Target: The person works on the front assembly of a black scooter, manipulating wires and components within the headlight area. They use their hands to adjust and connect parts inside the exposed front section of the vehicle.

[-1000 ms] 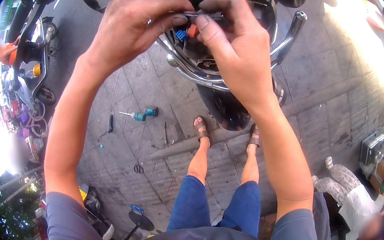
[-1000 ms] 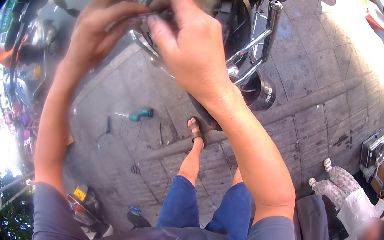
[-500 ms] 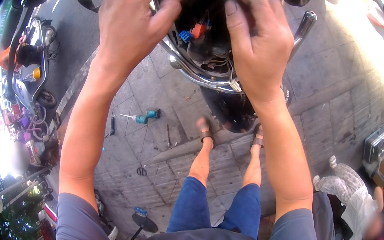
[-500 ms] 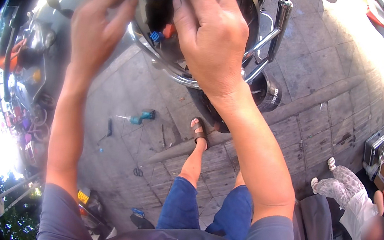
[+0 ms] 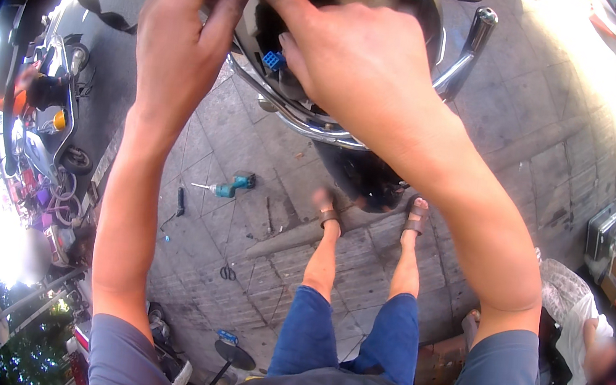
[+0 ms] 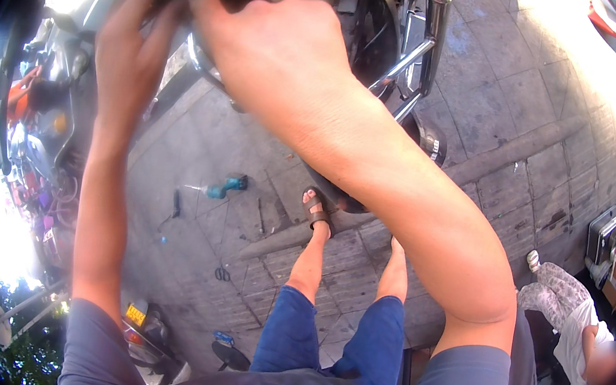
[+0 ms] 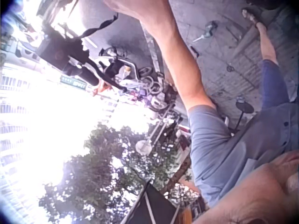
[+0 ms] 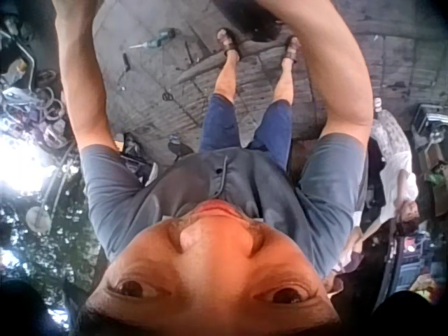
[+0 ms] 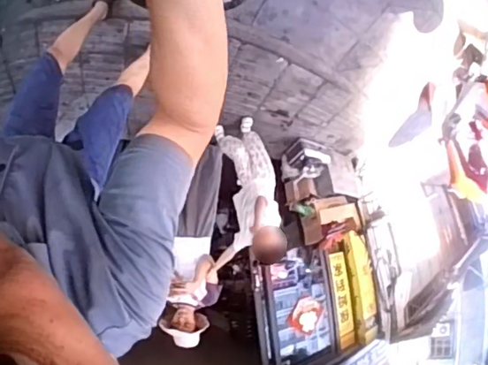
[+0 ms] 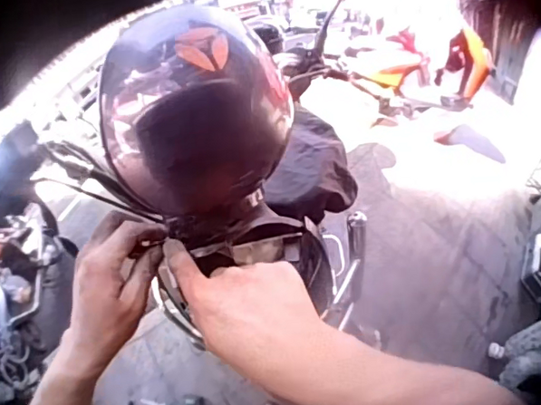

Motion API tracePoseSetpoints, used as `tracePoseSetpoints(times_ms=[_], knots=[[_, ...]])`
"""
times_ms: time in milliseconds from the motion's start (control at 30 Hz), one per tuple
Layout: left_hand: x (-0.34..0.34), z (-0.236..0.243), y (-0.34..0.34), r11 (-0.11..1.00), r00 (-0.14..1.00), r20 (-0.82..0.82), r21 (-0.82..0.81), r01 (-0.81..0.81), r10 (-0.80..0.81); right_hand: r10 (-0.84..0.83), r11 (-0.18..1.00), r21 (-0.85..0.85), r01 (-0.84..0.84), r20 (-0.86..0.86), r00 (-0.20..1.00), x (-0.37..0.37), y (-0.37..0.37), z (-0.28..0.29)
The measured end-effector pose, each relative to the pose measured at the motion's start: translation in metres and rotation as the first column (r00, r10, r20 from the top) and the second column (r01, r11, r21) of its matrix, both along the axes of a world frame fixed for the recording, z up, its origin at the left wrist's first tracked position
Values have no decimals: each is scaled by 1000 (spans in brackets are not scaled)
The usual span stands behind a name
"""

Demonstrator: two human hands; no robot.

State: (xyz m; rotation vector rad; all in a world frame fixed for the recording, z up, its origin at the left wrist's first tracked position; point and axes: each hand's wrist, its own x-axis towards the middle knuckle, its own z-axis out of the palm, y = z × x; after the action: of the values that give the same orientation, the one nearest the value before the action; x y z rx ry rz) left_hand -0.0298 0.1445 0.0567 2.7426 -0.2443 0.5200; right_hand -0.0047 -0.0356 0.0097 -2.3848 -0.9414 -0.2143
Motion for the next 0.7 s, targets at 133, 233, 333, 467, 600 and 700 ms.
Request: tracePoseSetpoints(times_ms=[133, 233, 333, 467, 600, 700], knots=[[-1, -12, -7, 949, 997, 54, -312, -37, 56, 55, 951, 302, -70, 56, 997, 6, -5, -26], [3, -18, -14, 933, 991, 70, -350, -86, 117, 105, 764, 645, 2, -129, 986, 3, -14, -43], [3, -21, -24, 917, 974, 66, -354, -181, 218, 306, 465, 809, 359, -528, 792, -24, -5, -63], [3, -24, -43, 840, 927, 47, -441, -316, 373, 736, 252, 649, 718, -611, 293, -26, 14, -56], [2, -27, -39, 856, 928, 30, -398, -329, 370, 988, -73, 435, 897, -94, 126, -19, 49, -53], [7, -21, -52, 412, 910, -204, -841, -351, 360, 984, -176, 289, 941, 61, 166, -19, 64, -64]])
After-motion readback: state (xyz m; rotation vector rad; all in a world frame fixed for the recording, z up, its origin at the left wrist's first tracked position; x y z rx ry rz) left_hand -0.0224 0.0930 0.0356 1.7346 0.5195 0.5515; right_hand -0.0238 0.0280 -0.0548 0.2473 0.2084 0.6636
